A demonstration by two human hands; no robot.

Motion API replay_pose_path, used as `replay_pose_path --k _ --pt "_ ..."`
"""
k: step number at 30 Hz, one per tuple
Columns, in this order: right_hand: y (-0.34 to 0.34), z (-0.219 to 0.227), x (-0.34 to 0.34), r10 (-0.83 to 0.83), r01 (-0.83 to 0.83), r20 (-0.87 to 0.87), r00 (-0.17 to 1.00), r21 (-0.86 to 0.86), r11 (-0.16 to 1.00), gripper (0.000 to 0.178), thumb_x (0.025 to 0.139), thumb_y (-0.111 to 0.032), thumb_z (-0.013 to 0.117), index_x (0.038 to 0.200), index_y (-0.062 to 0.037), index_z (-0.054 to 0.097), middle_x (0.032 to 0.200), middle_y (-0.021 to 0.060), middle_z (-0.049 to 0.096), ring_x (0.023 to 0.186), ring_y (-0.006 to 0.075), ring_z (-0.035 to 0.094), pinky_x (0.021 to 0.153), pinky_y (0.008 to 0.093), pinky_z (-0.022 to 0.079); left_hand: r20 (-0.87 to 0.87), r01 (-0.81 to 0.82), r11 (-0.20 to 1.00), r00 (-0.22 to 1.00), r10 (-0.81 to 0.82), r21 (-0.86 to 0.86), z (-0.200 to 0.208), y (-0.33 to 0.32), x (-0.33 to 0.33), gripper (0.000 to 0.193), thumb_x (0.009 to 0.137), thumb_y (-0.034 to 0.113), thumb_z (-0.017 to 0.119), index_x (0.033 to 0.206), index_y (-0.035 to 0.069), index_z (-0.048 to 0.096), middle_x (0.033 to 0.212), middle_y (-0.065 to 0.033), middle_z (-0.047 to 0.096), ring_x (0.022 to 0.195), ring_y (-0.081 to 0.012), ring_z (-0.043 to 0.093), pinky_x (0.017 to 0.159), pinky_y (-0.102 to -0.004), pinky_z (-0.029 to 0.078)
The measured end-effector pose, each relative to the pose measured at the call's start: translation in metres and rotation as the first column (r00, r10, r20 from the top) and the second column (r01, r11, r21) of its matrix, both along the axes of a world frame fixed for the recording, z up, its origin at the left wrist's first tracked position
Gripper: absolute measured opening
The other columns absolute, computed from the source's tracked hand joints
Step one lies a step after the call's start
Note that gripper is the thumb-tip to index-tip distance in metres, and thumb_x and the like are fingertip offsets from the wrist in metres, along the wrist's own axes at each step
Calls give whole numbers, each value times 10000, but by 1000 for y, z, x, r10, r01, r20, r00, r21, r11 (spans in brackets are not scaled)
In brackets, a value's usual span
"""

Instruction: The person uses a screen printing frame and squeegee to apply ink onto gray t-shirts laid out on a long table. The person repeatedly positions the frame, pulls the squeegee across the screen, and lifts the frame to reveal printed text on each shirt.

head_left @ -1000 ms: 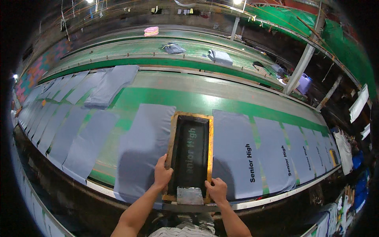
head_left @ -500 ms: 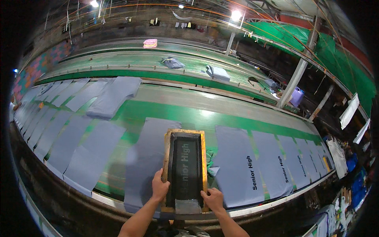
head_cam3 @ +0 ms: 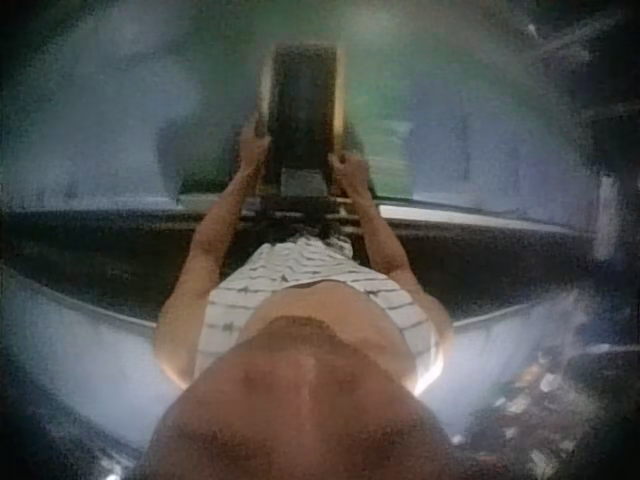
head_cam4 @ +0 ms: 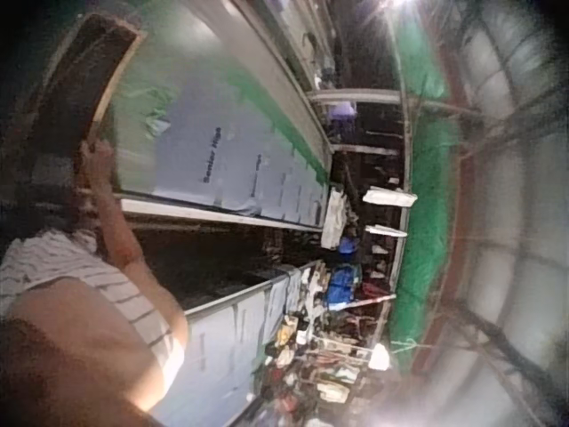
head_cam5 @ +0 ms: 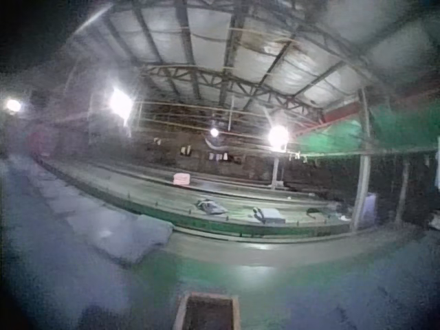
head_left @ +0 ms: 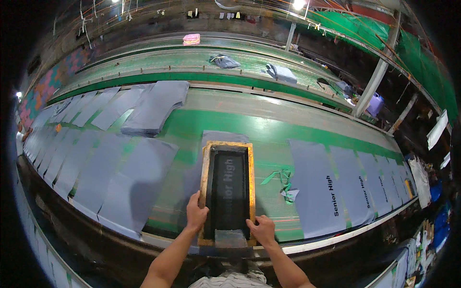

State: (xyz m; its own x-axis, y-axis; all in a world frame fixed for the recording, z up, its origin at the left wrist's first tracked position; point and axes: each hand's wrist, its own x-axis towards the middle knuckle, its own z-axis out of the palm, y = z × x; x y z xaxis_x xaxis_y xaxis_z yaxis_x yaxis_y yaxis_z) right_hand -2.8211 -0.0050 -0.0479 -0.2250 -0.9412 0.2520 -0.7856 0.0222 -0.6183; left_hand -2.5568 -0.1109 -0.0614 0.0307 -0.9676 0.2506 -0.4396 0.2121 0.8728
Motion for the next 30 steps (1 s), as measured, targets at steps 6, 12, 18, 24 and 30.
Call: replay_pose_path --k 6,12,18,24,30 --pt "-15 -15 73 -13 13 60 998 -10 1000 337 849 -357 793 829 -27 726 779 145 629 749 362 641 690 486 511 22 34 999 999 -35 12 5 -22 71 692 716 -44 660 1396 -80 537 1344 -243 605 1281 -395 582 1104 -413 449" --pt "-22 -17 86 -43 43 -7 999 12 999 326 873 -343 766 875 -18 738 816 170 649 786 394 656 703 497 520 2 47 998 999 -47 28 -2 -31 82 700 712 -47 663 1401 -73 537 1323 -221 610 1263 -385 592 1084 -404 463" --pt "-26 5 47 -97 94 39 994 80 992 360 861 -358 770 863 1 738 852 200 675 791 421 670 711 503 532 -16 36 999 999 -37 -3 -14 -36 33 707 726 -53 656 1421 -72 522 1330 -212 608 1262 -380 593 1078 -405 468" --pt "-22 -8 -6 -135 129 33 990 145 981 386 856 -370 774 864 14 739 850 203 678 797 413 674 713 503 527 -78 92 994 993 -88 52 -14 -34 -20 705 735 -41 659 1425 -68 517 1336 -209 598 1249 -374 597 1074 -412 469" --pt "-14 -34 -28 -112 113 -18 994 89 990 377 856 -376 774 884 0 751 847 192 674 810 398 667 725 494 517 -5 68 998 998 -68 6 -33 -22 -38 693 740 -43 651 1420 -62 517 1315 -213 599 1249 -383 589 1070 -421 470"
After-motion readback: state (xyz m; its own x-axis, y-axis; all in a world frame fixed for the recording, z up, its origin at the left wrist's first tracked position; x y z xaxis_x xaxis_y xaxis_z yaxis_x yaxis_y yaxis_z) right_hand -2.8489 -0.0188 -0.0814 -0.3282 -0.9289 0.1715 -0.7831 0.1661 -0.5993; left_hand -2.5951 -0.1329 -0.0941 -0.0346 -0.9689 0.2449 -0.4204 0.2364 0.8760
